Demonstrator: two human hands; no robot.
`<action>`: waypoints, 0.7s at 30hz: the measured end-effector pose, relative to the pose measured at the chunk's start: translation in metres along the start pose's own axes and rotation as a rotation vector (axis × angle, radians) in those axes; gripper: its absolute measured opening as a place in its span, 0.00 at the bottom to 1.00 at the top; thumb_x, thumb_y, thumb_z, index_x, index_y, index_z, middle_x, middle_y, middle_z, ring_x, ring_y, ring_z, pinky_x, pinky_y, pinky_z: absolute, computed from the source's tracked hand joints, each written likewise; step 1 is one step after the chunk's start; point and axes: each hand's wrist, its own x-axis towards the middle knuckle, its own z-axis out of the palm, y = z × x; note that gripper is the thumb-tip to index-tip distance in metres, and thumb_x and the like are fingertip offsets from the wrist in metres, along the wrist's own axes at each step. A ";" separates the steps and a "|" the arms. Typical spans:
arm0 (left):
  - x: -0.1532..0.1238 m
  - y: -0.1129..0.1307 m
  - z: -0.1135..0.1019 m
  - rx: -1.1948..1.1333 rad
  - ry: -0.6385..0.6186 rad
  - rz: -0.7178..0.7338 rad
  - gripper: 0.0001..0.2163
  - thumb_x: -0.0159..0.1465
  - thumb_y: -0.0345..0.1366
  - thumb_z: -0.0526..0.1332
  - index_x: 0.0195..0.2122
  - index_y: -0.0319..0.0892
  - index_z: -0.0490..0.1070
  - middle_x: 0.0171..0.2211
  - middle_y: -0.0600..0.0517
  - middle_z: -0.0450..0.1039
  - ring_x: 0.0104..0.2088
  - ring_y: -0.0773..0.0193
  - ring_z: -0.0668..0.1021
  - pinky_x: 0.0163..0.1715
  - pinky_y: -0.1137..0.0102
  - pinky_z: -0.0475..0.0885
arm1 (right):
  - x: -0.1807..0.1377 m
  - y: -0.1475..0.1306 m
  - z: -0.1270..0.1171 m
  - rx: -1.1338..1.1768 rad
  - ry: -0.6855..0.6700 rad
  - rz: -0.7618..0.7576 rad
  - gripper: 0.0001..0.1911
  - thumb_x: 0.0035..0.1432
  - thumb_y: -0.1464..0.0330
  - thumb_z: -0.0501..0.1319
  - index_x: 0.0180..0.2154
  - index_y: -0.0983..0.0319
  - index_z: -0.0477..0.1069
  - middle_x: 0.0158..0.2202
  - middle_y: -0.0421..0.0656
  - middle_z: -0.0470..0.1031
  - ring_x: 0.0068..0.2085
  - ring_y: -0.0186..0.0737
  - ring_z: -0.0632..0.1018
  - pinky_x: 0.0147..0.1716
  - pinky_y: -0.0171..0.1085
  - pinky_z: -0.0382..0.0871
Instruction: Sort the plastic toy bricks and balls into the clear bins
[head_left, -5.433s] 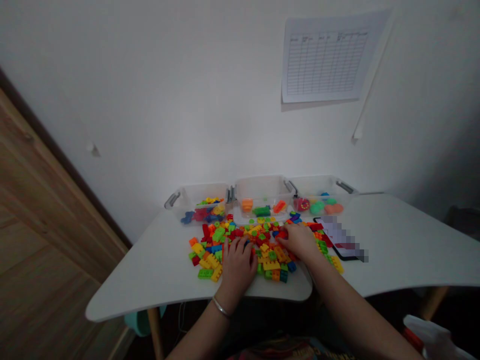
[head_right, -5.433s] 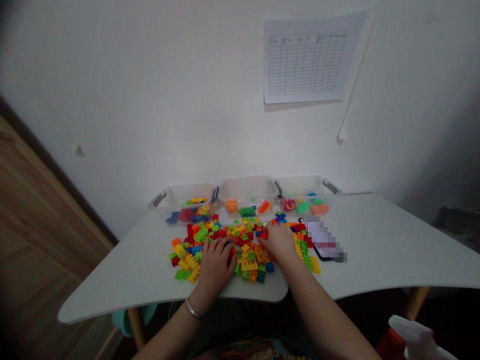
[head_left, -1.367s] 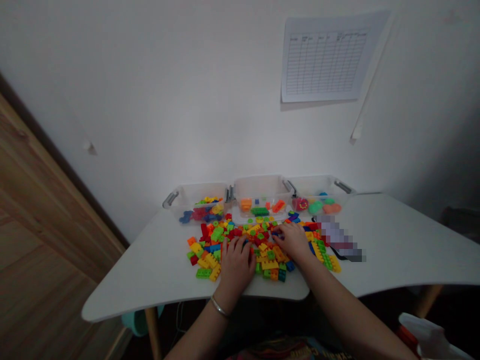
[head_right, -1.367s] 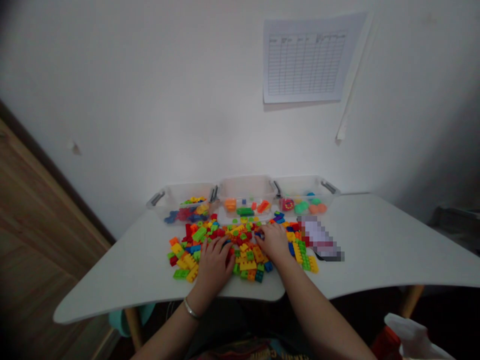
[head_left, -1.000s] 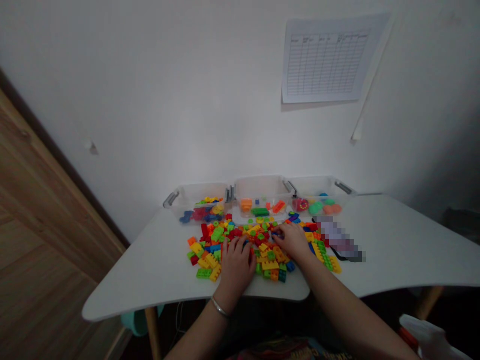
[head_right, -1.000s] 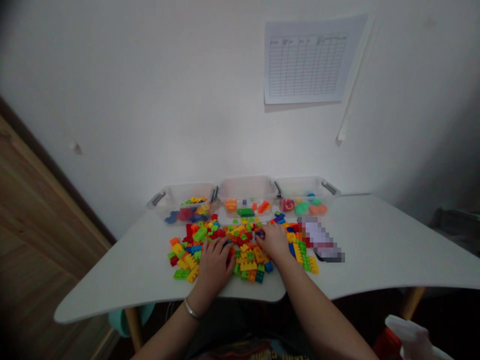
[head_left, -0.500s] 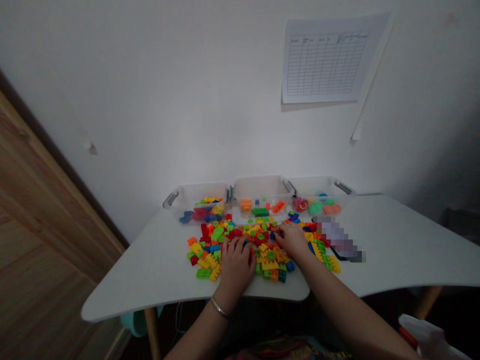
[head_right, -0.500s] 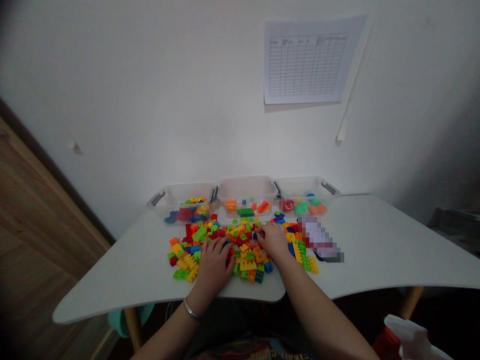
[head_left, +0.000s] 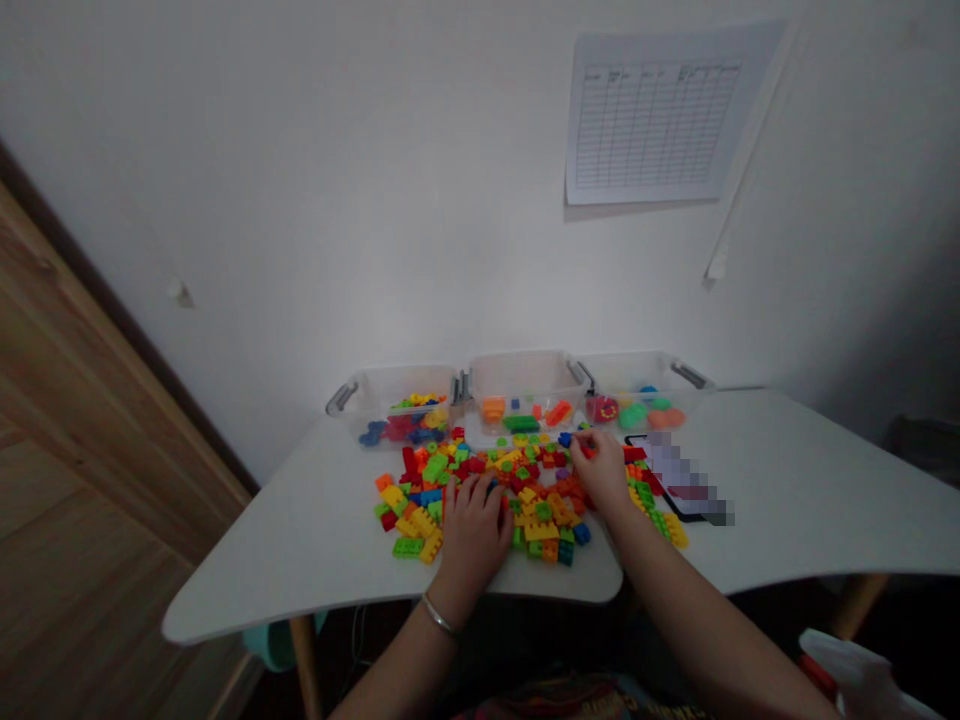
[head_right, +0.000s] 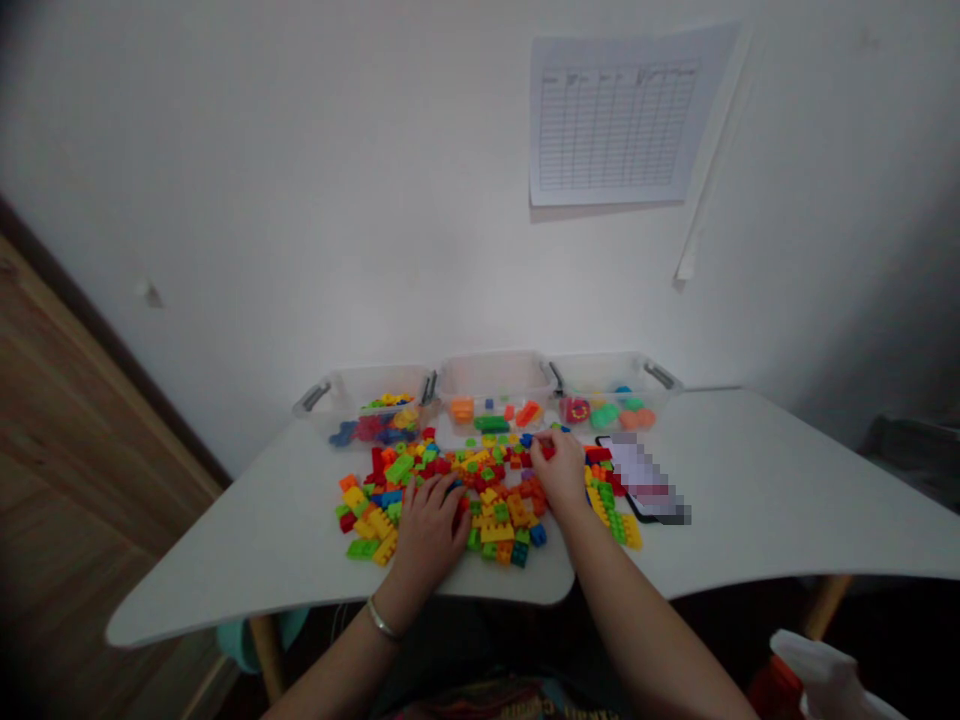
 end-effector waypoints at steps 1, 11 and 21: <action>0.000 0.000 0.000 0.000 -0.003 0.001 0.11 0.62 0.35 0.58 0.45 0.46 0.75 0.51 0.48 0.75 0.52 0.51 0.72 0.61 0.45 0.58 | 0.005 -0.003 -0.002 0.016 0.024 -0.008 0.08 0.54 0.63 0.55 0.28 0.59 0.69 0.28 0.44 0.73 0.33 0.44 0.72 0.37 0.42 0.65; 0.000 0.000 0.000 -0.002 -0.003 0.002 0.11 0.62 0.35 0.58 0.45 0.45 0.75 0.51 0.47 0.74 0.53 0.50 0.72 0.61 0.45 0.57 | 0.075 -0.037 -0.017 0.139 0.235 -0.026 0.07 0.53 0.63 0.57 0.29 0.59 0.66 0.28 0.41 0.71 0.33 0.41 0.72 0.37 0.40 0.64; 0.000 0.000 0.000 0.010 0.000 0.002 0.11 0.62 0.35 0.59 0.44 0.45 0.75 0.50 0.47 0.75 0.52 0.50 0.73 0.61 0.44 0.57 | 0.118 -0.030 0.016 0.082 0.122 0.217 0.08 0.52 0.62 0.58 0.29 0.60 0.69 0.30 0.44 0.76 0.33 0.42 0.74 0.36 0.38 0.65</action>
